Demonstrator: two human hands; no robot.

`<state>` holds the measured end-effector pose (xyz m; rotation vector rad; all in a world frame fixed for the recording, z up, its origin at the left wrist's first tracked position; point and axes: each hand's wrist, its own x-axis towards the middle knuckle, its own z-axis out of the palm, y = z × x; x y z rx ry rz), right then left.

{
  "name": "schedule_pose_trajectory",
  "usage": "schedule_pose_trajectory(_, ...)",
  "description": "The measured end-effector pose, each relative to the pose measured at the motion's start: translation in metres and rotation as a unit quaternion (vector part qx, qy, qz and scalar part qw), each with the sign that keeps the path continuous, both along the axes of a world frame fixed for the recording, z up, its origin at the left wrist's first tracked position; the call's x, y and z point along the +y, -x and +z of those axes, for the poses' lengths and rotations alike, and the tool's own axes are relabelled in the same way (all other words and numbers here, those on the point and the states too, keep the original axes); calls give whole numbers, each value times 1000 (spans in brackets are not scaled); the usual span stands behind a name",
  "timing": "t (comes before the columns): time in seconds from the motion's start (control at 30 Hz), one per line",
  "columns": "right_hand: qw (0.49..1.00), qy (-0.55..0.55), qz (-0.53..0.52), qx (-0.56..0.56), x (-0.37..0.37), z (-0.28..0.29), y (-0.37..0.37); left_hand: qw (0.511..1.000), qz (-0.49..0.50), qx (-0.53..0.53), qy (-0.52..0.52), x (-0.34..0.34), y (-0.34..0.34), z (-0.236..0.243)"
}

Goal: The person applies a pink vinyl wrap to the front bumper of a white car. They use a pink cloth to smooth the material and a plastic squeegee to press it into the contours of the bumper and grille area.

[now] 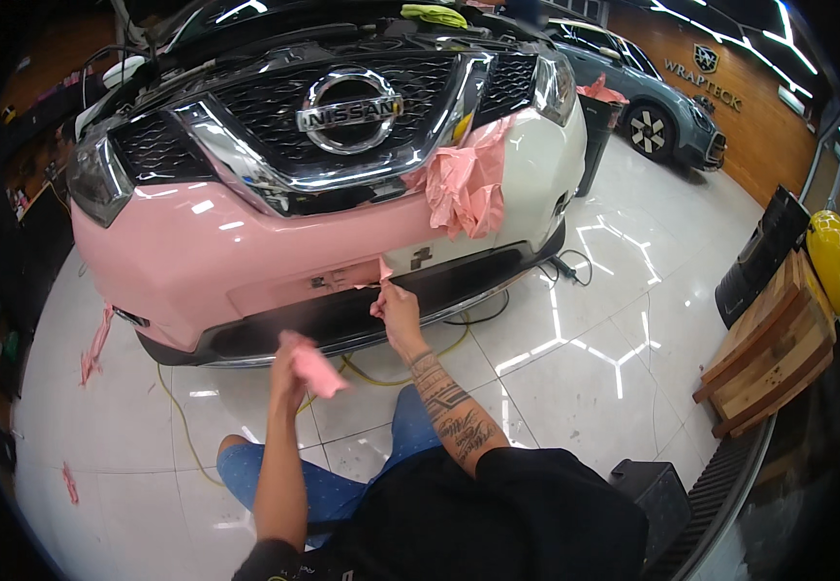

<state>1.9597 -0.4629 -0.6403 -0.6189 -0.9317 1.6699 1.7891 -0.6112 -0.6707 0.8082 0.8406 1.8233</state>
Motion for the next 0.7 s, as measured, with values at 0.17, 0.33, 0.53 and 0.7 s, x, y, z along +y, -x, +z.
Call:
schedule_pose_trajectory(0.17,994,-63,-10,-88,-14,4,7,964,-235,-86,92,105,-35,40)
schedule_pose_trajectory(0.33,963,-146,-40,-224,-21,2,-3,978,-175,-95,65,121,-82,62)
schedule_pose_trajectory(0.53,915,-272,-91,-283,-38,9,0,992,-117,15,50,145,-51,16)
schedule_pose_trajectory(0.7,880,-325,-118,-326,-54,11,4,900,-148,-409,23,135,-50,-2)
